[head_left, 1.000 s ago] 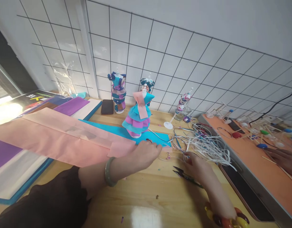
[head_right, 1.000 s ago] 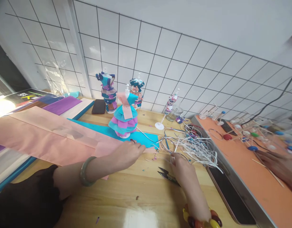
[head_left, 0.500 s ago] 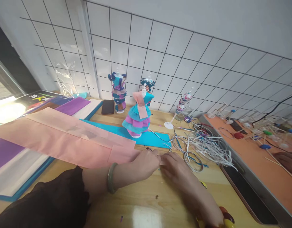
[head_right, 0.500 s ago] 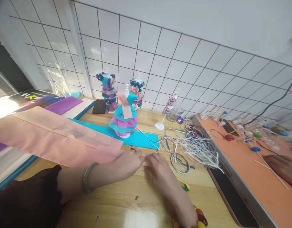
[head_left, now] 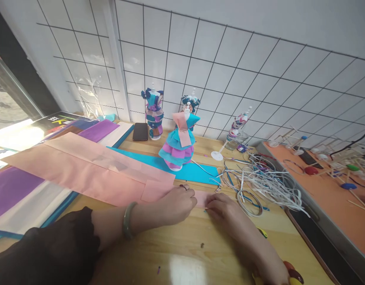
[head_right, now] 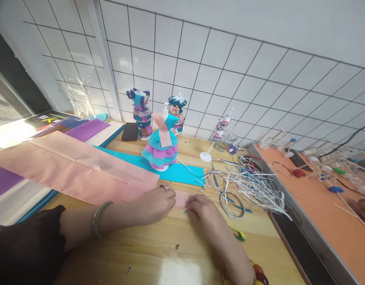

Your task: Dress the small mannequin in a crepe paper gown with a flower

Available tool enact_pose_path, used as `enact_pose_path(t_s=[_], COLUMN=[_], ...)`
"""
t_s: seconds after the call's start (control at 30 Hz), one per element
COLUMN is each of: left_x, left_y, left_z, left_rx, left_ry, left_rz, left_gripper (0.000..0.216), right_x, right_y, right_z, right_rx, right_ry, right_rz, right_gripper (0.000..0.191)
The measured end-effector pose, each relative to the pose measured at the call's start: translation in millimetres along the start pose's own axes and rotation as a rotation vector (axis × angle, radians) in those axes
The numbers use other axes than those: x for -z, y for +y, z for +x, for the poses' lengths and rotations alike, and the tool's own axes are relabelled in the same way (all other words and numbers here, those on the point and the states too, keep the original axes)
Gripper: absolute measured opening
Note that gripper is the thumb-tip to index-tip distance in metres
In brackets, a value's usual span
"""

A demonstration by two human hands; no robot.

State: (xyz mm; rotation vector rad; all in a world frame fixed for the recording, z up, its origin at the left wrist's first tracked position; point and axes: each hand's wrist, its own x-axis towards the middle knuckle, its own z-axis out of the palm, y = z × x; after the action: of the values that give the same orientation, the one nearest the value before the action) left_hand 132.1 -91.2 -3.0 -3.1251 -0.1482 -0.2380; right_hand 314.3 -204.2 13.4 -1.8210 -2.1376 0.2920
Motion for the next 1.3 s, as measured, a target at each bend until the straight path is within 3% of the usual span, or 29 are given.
enact_pose_path(t_s=[0.13, 0.27, 0.63, 0.97, 1.3], left_x=[2, 12, 12, 11, 13], left_y=[-9, -17, -29, -38, -45], left_z=[-14, -24, -41, -41, -44], left_rx=[0.011, 0.048, 0.218, 0.328, 0.343], left_ry=[-0.005, -0.095, -0.111, -0.122, -0.146], left_rz=[0.004, -0.009, -0.343, -0.432, -0.547], left_gripper=[0.016, 0.017, 0.020, 0.019, 0.018], right_x=[0, 1, 3, 5, 3], right_y=[3, 6, 14, 13, 15], right_z=[-1, -2, -1, 0, 0], right_rx=[-0.009, -0.009, -0.078, -0.115, -0.106], right_ry=[-0.007, -0.033, -0.124, -0.139, -0.109], right_rz=[0.050, 0.070, 0.168, 0.153, 0.100], right_gripper=[0.018, 0.017, 0.020, 0.021, 0.023])
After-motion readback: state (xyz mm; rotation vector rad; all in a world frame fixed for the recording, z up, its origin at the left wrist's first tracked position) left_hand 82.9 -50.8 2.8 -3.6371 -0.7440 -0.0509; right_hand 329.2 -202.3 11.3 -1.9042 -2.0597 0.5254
